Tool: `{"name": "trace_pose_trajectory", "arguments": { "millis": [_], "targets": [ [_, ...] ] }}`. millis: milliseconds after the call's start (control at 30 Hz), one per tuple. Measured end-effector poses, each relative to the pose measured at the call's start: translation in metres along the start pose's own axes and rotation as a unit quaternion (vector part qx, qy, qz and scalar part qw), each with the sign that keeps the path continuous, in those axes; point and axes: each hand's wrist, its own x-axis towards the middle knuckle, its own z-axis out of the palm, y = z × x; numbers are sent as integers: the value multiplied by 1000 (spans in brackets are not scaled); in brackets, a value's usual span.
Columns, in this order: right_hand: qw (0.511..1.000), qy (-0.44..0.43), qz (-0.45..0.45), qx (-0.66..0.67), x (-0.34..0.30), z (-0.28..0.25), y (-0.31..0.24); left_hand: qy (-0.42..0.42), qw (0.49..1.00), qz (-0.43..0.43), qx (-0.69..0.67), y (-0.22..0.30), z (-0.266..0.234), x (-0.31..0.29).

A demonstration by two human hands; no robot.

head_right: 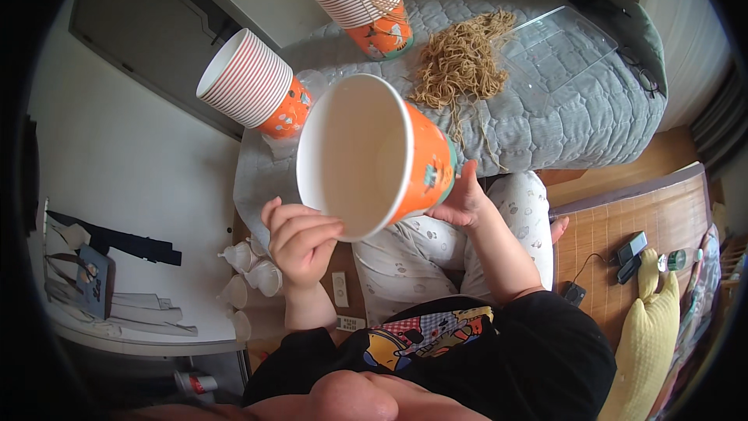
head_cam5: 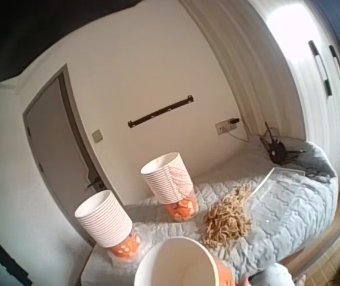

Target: Tying thin string handles onto festive popcorn buckets.

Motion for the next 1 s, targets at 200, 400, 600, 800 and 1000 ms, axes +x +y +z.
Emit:
{"name": "trace_pose_trajectory", "arguments": {
  "millis": [200,400,600,800,1000],
  "targets": [
    [1000,1,-2,22,12,6,2,-33,999,11,-2,17,2,-1],
    [947,-182,-4,267,10,-40,18,-20,1000,0,-19,12,8,-6],
    [993,-14,-99,59,-12,-19,2,57,995,-86,19,-3,12,-11],
    [875,144,-339,-315,2,34,-10,93,980,-160,-76,-5,8,-16],
    [493,98,-522,-689,7,32,-13,101,974,-168,-113,-1,8,-13]
  ]
}}
